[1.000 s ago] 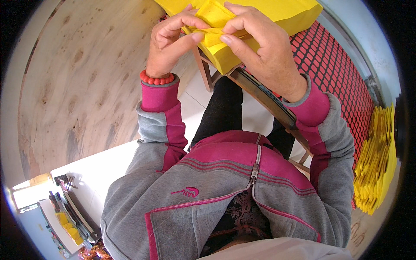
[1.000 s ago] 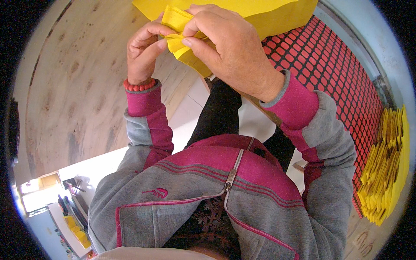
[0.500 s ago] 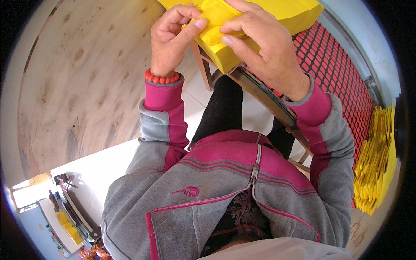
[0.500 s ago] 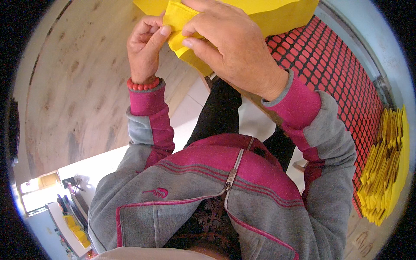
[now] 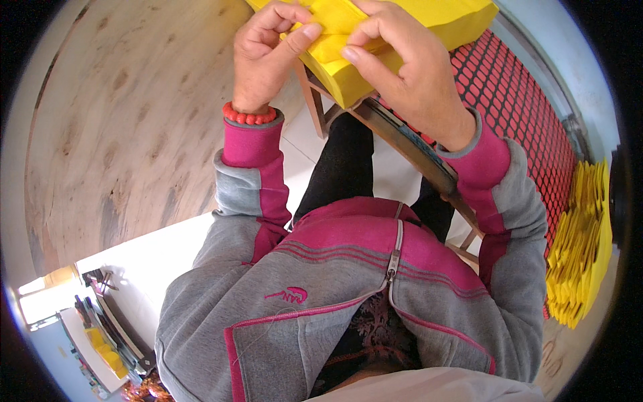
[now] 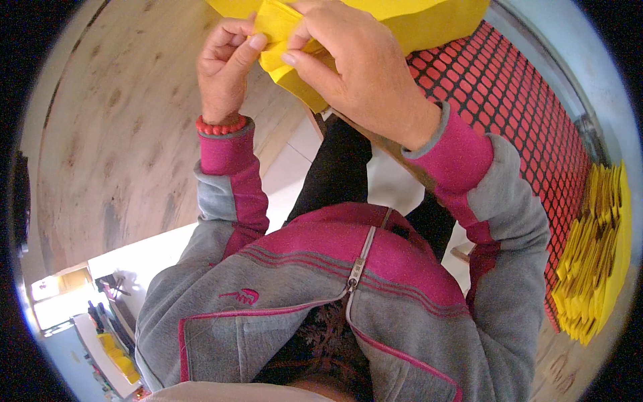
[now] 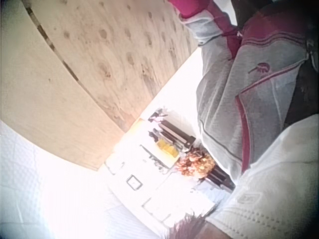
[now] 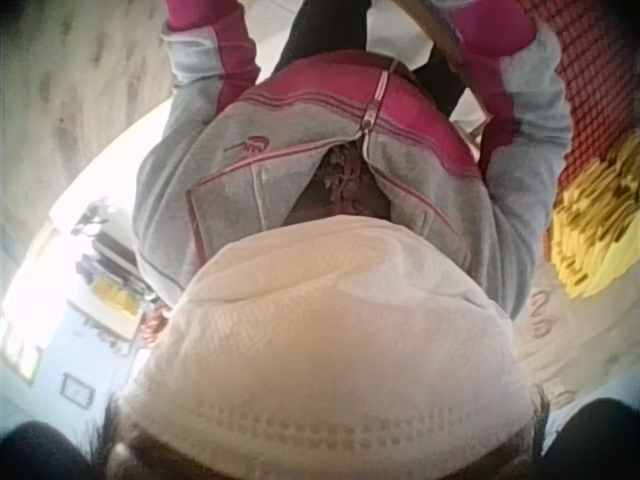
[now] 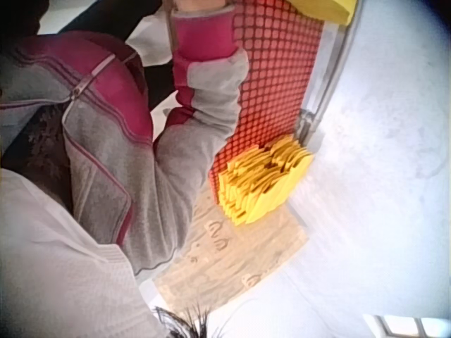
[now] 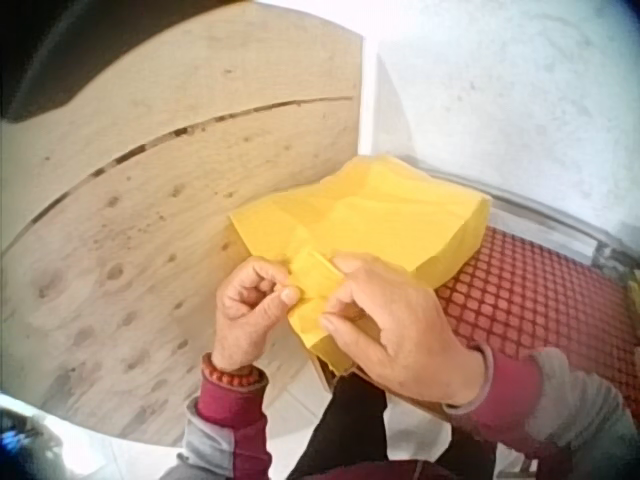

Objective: The person folds yellow paper sheets by hand on a patterned table. They repeatedly fold, smooth, and stack the sheets into a neat pile.

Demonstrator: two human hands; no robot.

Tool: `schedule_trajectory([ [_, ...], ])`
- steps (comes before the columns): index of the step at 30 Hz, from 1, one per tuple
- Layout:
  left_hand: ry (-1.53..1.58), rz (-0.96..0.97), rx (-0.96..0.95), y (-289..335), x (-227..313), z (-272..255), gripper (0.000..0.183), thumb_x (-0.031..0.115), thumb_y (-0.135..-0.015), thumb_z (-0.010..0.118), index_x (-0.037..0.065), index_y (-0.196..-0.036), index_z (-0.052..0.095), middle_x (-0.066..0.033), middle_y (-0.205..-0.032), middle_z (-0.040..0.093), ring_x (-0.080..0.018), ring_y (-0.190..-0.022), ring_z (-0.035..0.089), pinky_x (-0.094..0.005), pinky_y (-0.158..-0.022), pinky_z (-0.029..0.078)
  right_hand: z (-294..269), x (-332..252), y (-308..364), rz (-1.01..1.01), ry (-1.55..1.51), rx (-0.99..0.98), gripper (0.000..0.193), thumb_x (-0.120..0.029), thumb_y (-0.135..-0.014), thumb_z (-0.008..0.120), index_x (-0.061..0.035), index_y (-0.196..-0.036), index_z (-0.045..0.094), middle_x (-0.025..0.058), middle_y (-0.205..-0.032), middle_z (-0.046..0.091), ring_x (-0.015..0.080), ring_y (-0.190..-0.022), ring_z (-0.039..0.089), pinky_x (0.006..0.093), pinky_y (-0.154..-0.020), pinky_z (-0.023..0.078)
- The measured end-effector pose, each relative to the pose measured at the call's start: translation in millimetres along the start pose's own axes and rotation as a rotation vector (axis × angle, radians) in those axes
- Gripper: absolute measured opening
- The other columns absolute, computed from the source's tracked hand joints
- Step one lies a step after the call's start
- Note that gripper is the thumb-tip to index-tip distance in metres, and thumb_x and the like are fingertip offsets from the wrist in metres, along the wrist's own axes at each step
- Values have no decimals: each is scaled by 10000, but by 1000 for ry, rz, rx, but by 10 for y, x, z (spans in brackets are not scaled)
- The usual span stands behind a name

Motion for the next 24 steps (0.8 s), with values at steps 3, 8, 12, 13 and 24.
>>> schedule_trajectory([
  [3, -22, 16, 74, -9, -26, -68, 122, -12, -934, 643, 14, -1053, 645, -40, -993, 692, -92, -899, 635, -239, -839, 499, -109, -24, -2, 32, -44, 102, 121, -85, -860, 706, -13, -919, 629, 184, -988, 669, 338, -962, 664, 371, -820, 525],
  [8, -138, 11, 116, -85, 34, -176, 104, -3, -927, 668, 17, -1028, 655, -30, -982, 687, -91, -886, 630, -237, -821, 505, -103, -369, 379, 65, -84, -7, 179, -137, -845, 718, -56, -977, 629, 118, -1077, 672, 292, -951, 656, 364, -811, 518],
  [12, -5, 130, 100, -53, 125, 2, 119, -10, -920, 685, 4, -1033, 652, -45, -945, 689, -117, -851, 641, -241, -815, 513, 428, -608, 1108, 166, -247, -429, 186, -208, -848, 733, -88, -943, 628, 84, -1117, 682, 273, -1024, 649, 392, -850, 529],
  [13, -9, 117, 135, -56, 142, 22, 122, -13, -918, 688, -7, -1031, 644, -68, -950, 688, -129, -856, 647, -251, -821, 516, 550, -500, 1300, 218, -293, -510, 168, -210, -862, 722, -96, -933, 622, 88, -1128, 681, 274, -1037, 645, 397, -858, 527],
  [24, -123, 179, 150, -53, 123, -36, 60, -13, -936, 646, 22, -983, 633, -48, -945, 650, -121, -864, 599, -250, -810, 480, 599, 1208, 2861, 826, 361, -292, 278, -278, -995, 545, -45, -1061, 681, 177, -968, 701, 356, -853, 657, 425, -782, 514],
])
Point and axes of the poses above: each hand's wrist, its own y-axis away from the middle knuckle, its own z-axis out of the palm, x = y × z, the point moved 6 cm from there along -y, towards the middle knuckle
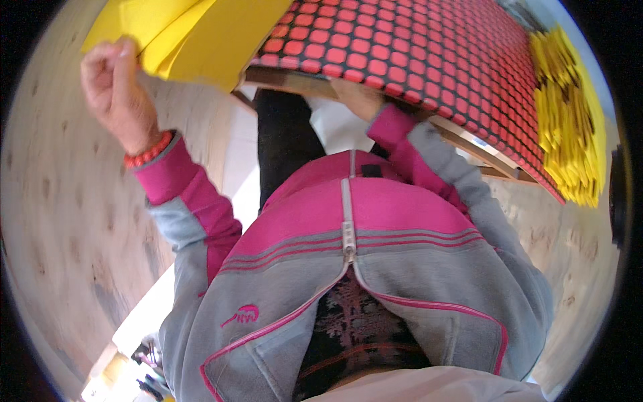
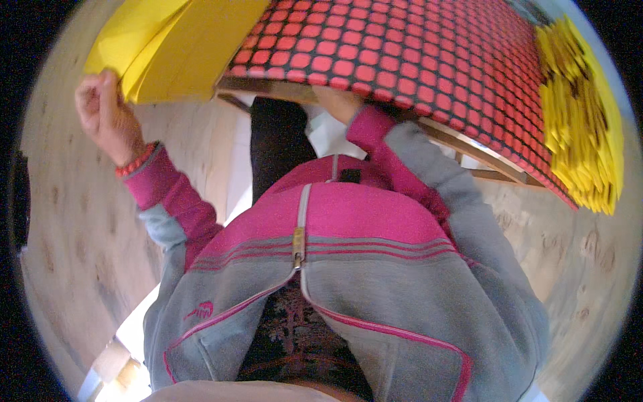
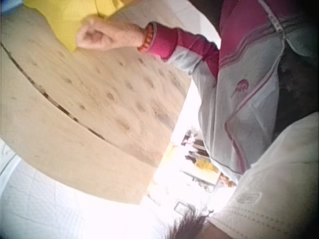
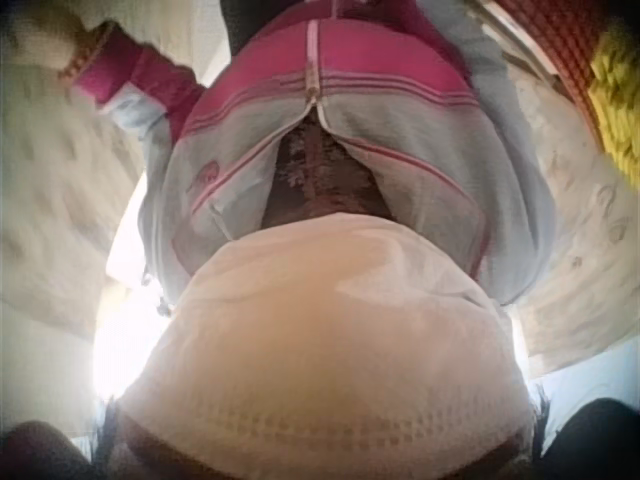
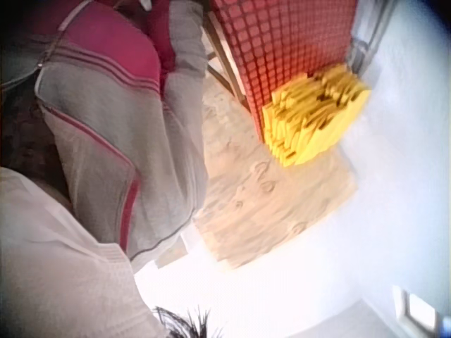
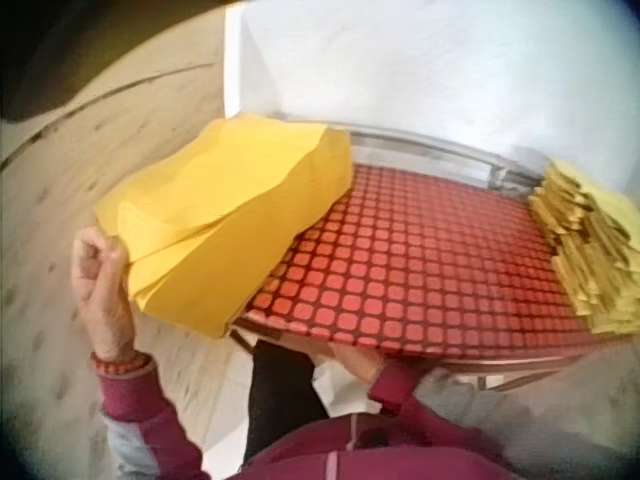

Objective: The person folds yellow paper sheets by hand on a patterned table. They repeatedly fold, smooth, and stack the sheets into a neat pile.

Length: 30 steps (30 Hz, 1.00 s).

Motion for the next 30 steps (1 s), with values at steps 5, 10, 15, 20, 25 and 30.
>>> schedule_trajectory([
  [5, -293, 74, -136, -21, -128, -270, 106, -2, -971, 561, 0, -948, 665, -67, -1009, 656, -164, -1002, 589, -290, -940, 450, 351, 271, -40, 113, 14, -62, 260, -255, -960, 564, -41, -1036, 690, 187, -954, 702, 357, -847, 664, 433, -773, 523],
  [10, -205, -83, -177, 38, -260, -398, 138, 19, -989, 551, -29, -1028, 674, -82, -1082, 647, -181, -1062, 584, -311, -1006, 424, 349, 232, -1, 174, 99, -86, 243, -231, -925, 582, -37, -1011, 700, 197, -940, 704, 359, -842, 671, 442, -764, 532],
  [15, -173, -114, -259, 57, -232, -333, 158, 37, -988, 566, -28, -1073, 682, -79, -1116, 648, -173, -1084, 584, -311, -1017, 415, 344, 175, 0, 190, 121, -115, 227, -207, -890, 601, -33, -986, 709, 207, -926, 705, 360, -836, 677, 451, -754, 541],
  [20, -176, -132, -243, 79, -160, -239, 194, 55, -1004, 550, -30, -1115, 684, -93, -1169, 652, -181, -1127, 582, -312, -1042, 400, 169, -94, 107, 171, 182, -160, 212, -184, -854, 619, -29, -961, 718, 217, -912, 707, 361, -831, 684, 460, -745, 551],
  [25, -214, -137, -217, 100, -107, -208, 208, 55, -1012, 531, -34, -1122, 683, -100, -1160, 665, -191, -1129, 589, -318, -1045, 405, -510, -1013, 386, -237, 72, -375, 191, -187, -815, 649, -30, -899, 718, 208, -854, 701, 362, -802, 686, 464, -719, 552],
  [30, -273, -98, -233, 44, -11, -110, 193, 13, -997, 524, -45, -1085, 685, -117, -1121, 677, -204, -1105, 602, -318, -1026, 423, -1637, -1965, 430, -655, -545, -490, 183, -235, -862, 630, -66, -796, 655, 150, -747, 658, 347, -729, 662, 444, -653, 512],
])
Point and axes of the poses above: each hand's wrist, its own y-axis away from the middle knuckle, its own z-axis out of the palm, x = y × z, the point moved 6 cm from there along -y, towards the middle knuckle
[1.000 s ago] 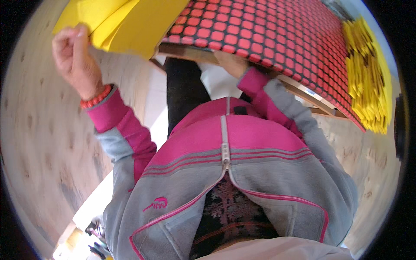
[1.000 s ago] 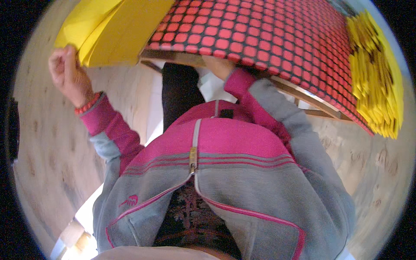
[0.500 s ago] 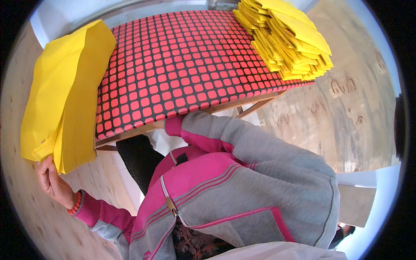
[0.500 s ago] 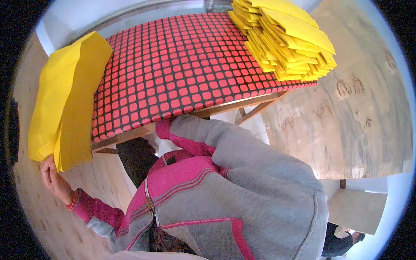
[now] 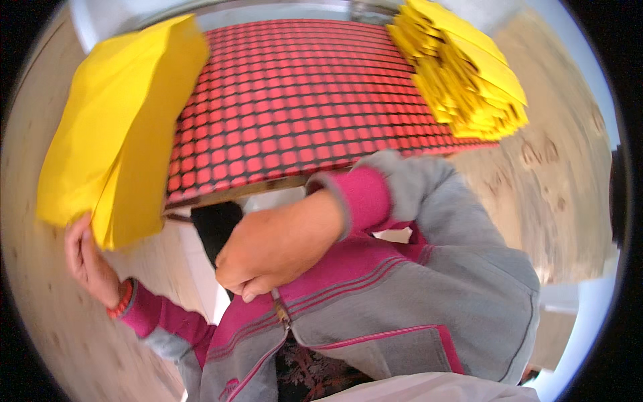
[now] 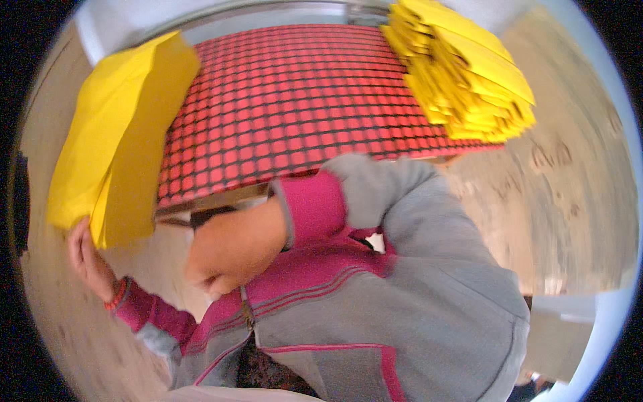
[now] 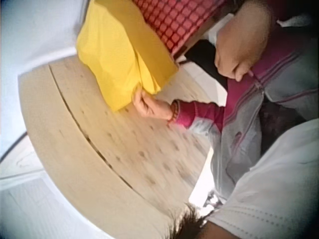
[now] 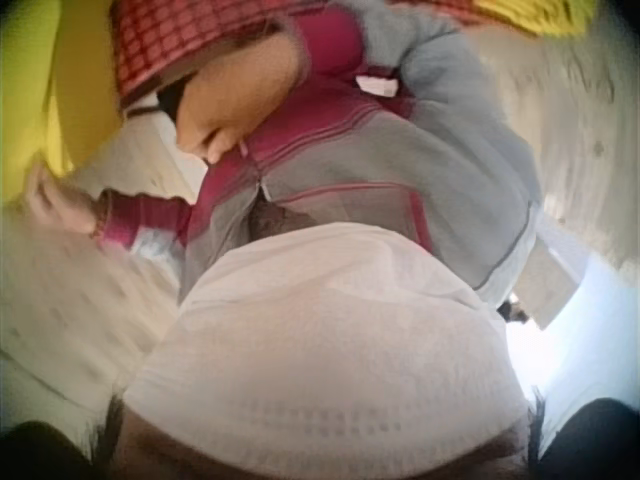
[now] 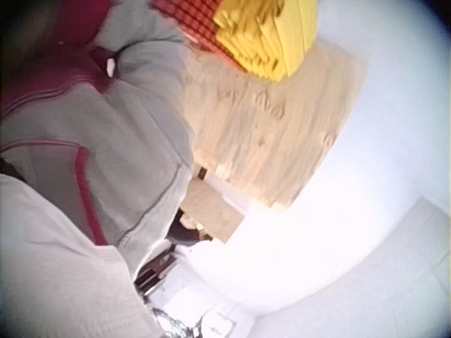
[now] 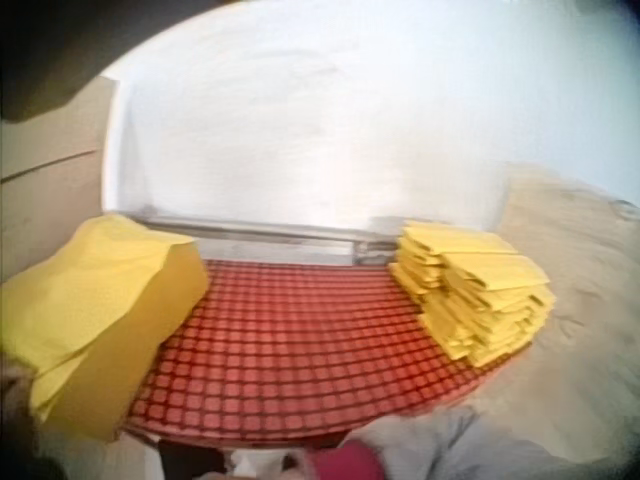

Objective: The person folds yellow paper sheets by hand on a patterned table. They repeatedly fold, smooth, and stack the sheets into a neat pile.

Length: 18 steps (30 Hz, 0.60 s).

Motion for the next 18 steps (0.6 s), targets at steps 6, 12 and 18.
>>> schedule_trajectory([
  [6, 145, -56, -38, 63, 196, 134, 188, -1, -959, 527, -25, -1018, 704, -100, -1079, 708, -183, -1050, 636, -347, -1055, 422, -1065, -408, -591, -491, 356, 526, 132, -211, -880, 657, -82, -910, 657, 106, -950, 667, 272, -863, 669, 389, -687, 510],
  [12, 204, 6, -88, -25, 381, 222, 227, 15, -981, 512, 19, -1042, 731, -28, -1021, 734, -101, -991, 640, -334, -1125, 372, -1282, -109, -1055, -377, 334, 491, 171, -87, -848, 739, 9, -979, 684, 210, -1134, 694, 313, -1032, 688, 353, -862, 546],
  [18, 237, -31, -68, -3, 404, 279, 232, 39, -1008, 506, 16, -1058, 731, -15, -1005, 692, -99, -968, 611, -239, -886, 463, -979, 32, -1015, -449, 605, 404, 204, -135, -798, 778, -24, -948, 696, 205, -1255, 647, 382, -1141, 632, 423, -952, 512],
])
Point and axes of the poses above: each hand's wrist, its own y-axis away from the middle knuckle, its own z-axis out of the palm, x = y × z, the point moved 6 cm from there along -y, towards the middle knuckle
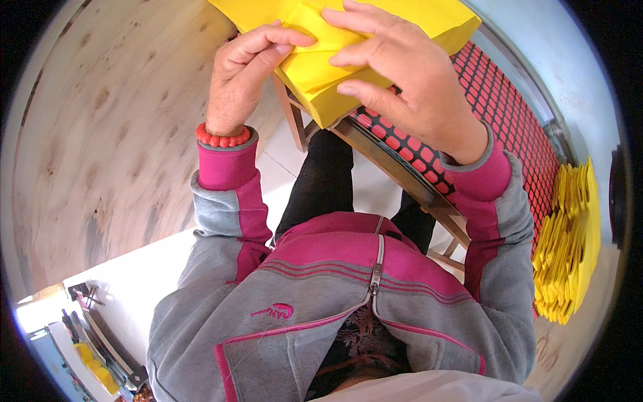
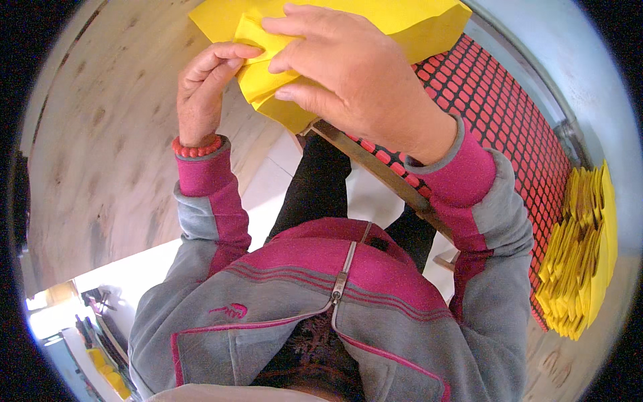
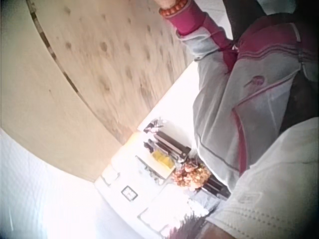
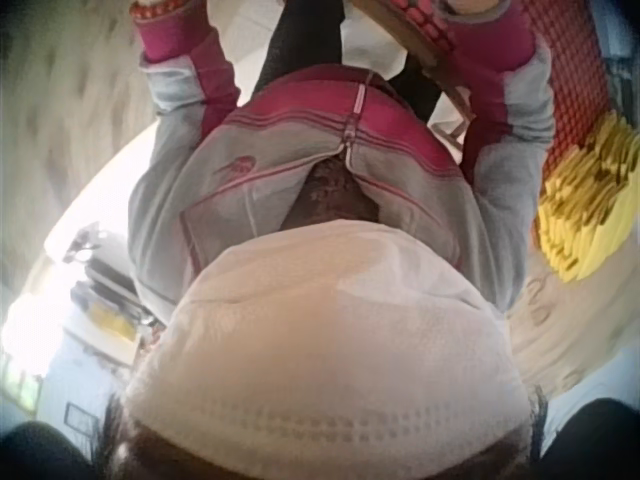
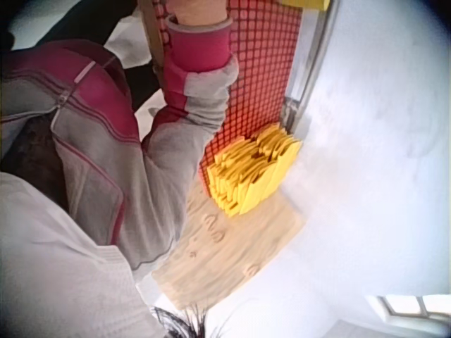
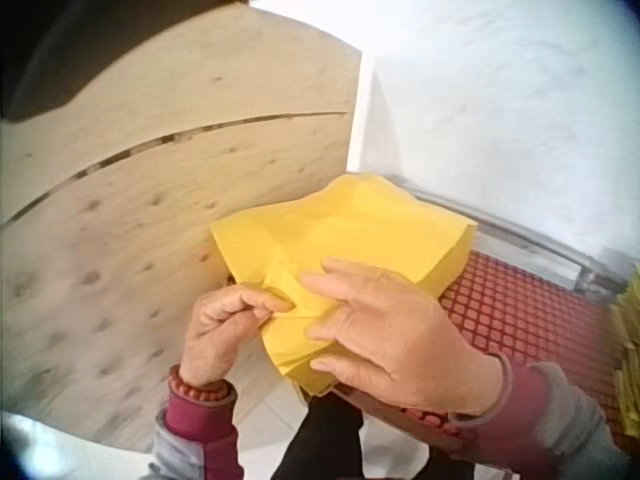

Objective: The person folds yellow paper sheets by hand on a patterned table. They repeatedly fold, smooth, and stack the sheets into a neat pile.

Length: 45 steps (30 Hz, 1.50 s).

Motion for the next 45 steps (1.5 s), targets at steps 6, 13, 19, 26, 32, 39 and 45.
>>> schedule_trajectory([
  [6, 6, -25, -11, -8, 1, -21, 241, 39, -992, 504, 31, -1054, 737, -31, -1010, 707, -107, -977, 622, -259, -948, 452, 118, -4, -22, -50, 118, 56, 168, -104, -773, 775, -18, -893, 694, 187, -1256, 645, 378, -1142, 631, 435, -956, 513],
  [13, -4, 46, -65, -16, 7, -49, 265, 118, -895, 526, 25, -1034, 732, -65, -1028, 736, -148, -1009, 647, -367, -1200, 275, 140, -37, -2, 46, 143, 99, 133, -78, -800, 754, -14, -875, 665, 186, -1244, 649, 375, -1138, 636, 431, -953, 522],
  [19, 18, 23, -67, -20, -33, -69, 259, 109, -881, 526, 21, -1020, 726, -61, -1020, 737, -150, -1023, 647, -373, -1204, 278, 122, -96, -14, -25, 63, 100, 165, -75, -794, 762, -6, -917, 675, 205, -1241, 642, 378, -1161, 624, 431, -976, 509],
  [26, 94, -29, -67, 1, -23, -53, 252, 69, -892, 521, 18, -1033, 724, -55, -1035, 722, -145, -1046, 628, -336, -1149, 332, 198, -80, -8, -13, 118, 109, 164, -66, -794, 759, -4, -919, 674, 202, -1235, 643, 367, -1163, 623, 425, -981, 508],
  [32, 66, 62, -105, -8, -8, -59, 232, 55, -889, 546, 22, -1038, 720, -48, -1025, 720, -134, -1038, 631, -360, -1160, 331, 212, -74, 19, -3, 103, 188, 153, -46, -806, 746, -7, -900, 631, 211, -1184, 665, 373, -1118, 646, 422, -949, 526],
  [39, 13, 103, -72, -15, -77, -77, 94, 77, -883, 692, 49, -971, 714, -4, -964, 714, -113, -980, 644, -388, -1183, 310, 196, -86, 5, -2, 110, 182, 170, -36, -796, 753, -14, -902, 622, 223, -1187, 671, 377, -1084, 656, 411, -919, 534],
  [45, 139, -28, 41, 21, -124, -52, 71, 90, -943, 692, 39, -990, 678, 3, -941, 695, -69, -954, 625, -273, -978, 462, 140, -93, 15, 38, 93, 242, 192, -52, -776, 767, -20, -906, 631, 235, -1240, 648, 361, -1090, 653, 410, -920, 530],
])
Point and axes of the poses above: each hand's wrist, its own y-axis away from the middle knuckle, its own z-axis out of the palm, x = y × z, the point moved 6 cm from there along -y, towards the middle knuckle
